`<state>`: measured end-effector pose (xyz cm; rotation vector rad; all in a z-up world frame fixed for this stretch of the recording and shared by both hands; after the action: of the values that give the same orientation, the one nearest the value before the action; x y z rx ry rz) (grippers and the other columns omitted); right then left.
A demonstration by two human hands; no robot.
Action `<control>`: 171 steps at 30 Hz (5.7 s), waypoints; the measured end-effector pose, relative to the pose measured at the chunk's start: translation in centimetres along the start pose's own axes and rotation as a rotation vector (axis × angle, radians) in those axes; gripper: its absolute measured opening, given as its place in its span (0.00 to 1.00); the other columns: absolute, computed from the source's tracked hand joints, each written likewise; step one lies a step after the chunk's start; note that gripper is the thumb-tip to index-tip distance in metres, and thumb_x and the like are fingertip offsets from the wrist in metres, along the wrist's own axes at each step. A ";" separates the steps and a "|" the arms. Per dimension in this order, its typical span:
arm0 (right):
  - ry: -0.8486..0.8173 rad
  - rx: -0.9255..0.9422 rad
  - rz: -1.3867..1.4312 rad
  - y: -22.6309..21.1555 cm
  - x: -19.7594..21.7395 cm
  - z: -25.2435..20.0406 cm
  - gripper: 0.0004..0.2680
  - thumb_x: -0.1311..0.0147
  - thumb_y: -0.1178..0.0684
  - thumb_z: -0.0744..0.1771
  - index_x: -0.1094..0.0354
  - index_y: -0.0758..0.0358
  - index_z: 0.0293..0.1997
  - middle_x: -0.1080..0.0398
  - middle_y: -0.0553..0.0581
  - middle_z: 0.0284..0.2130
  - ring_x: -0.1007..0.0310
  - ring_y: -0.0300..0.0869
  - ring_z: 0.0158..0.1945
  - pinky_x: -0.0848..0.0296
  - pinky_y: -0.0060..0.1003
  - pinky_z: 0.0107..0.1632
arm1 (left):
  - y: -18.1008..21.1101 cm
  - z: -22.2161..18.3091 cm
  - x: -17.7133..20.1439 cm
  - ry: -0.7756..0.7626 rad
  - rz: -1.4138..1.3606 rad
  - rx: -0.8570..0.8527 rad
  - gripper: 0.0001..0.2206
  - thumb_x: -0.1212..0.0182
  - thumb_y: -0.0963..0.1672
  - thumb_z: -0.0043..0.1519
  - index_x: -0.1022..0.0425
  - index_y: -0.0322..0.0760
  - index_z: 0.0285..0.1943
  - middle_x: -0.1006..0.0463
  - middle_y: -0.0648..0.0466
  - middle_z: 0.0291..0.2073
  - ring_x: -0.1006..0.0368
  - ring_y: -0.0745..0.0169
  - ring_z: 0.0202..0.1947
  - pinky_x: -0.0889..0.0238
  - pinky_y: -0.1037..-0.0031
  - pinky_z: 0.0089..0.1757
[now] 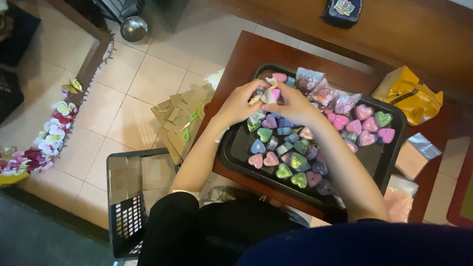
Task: Packaging heart-shaped colorful soaps or wax melts into small plastic bags.
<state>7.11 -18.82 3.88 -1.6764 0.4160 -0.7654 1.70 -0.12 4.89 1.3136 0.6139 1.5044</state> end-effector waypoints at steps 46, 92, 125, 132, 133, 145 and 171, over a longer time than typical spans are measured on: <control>0.041 0.076 -1.182 -3.8 -7.4 -2.4 0.18 0.33 0.41 0.59 0.29 0.60 0.45 0.25 0.59 0.34 0.22 0.51 0.37 0.25 0.46 0.36 | -1.1 -4.7 2.4 -0.118 0.565 0.452 0.06 0.30 0.45 0.46 0.21 0.40 0.27 0.20 0.49 0.23 0.22 0.48 0.29 0.30 0.62 0.36; 0.134 -0.221 -0.595 -8.1 2.1 -14.1 0.23 0.39 0.38 0.64 0.36 0.60 0.58 0.25 0.61 0.37 0.23 0.50 0.37 0.26 0.47 0.40 | 5.1 -4.3 4.5 -0.012 0.318 0.391 0.17 0.38 0.53 0.66 0.22 0.36 0.46 0.20 0.47 0.38 0.25 0.51 0.39 0.33 0.63 0.42; 0.444 -0.132 -0.278 -4.4 3.7 -19.3 0.21 0.39 0.51 0.67 0.43 0.59 0.65 0.22 0.58 0.37 0.20 0.42 0.32 0.25 0.36 0.34 | 9.6 1.1 -10.5 -0.248 0.184 -0.327 0.22 0.28 0.47 0.55 0.29 0.43 0.57 0.20 0.53 0.46 0.24 0.53 0.46 0.40 0.61 0.52; 0.674 -0.231 -0.608 -5.9 8.9 -26.4 0.14 0.41 0.54 0.68 0.32 0.61 0.61 0.23 0.60 0.48 0.21 0.48 0.51 0.24 0.43 0.50 | 9.4 1.1 -10.5 -0.274 0.224 -0.305 0.23 0.34 0.46 0.62 0.35 0.39 0.65 0.22 0.49 0.47 0.24 0.51 0.47 0.44 0.53 0.59; 0.669 -0.225 -0.612 -5.2 9.7 -27.3 0.14 0.41 0.54 0.68 0.32 0.61 0.61 0.23 0.60 0.48 0.21 0.48 0.51 0.24 0.43 0.50 | 9.6 1.2 -10.8 -0.265 0.226 -0.303 0.23 0.34 0.46 0.62 0.35 0.39 0.65 0.22 0.49 0.47 0.24 0.51 0.47 0.44 0.53 0.59; 0.602 -0.087 -0.872 -2.8 9.4 -23.0 0.21 0.36 0.54 0.65 0.37 0.67 0.65 0.34 0.71 0.63 0.35 0.62 0.67 0.36 0.52 0.67 | 8.0 0.2 -11.6 -0.178 0.385 -0.374 0.26 0.32 0.50 0.59 0.35 0.35 0.62 0.34 0.41 0.64 0.38 0.43 0.66 0.50 0.41 0.60; 0.409 0.103 -0.700 -5.8 0.2 -13.9 0.15 0.39 0.53 0.67 0.32 0.61 0.59 0.25 0.64 0.46 0.25 0.57 0.48 0.29 0.49 0.54 | 4.7 -1.4 -5.7 -0.109 0.165 -0.270 0.23 0.26 0.48 0.55 0.26 0.44 0.59 0.25 0.53 0.53 0.30 0.51 0.60 0.45 0.59 0.62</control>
<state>-3.02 -27.59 10.85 -1.5643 0.0485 -1.6308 -1.74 -6.64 6.15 1.2481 0.2268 1.5748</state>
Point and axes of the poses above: each hand's wrist, its own z-axis towards the middle knuckle, its own x-axis out of the back of the hand, y = z × x, the point moved 3 cm from there along z, towards the middle knuckle
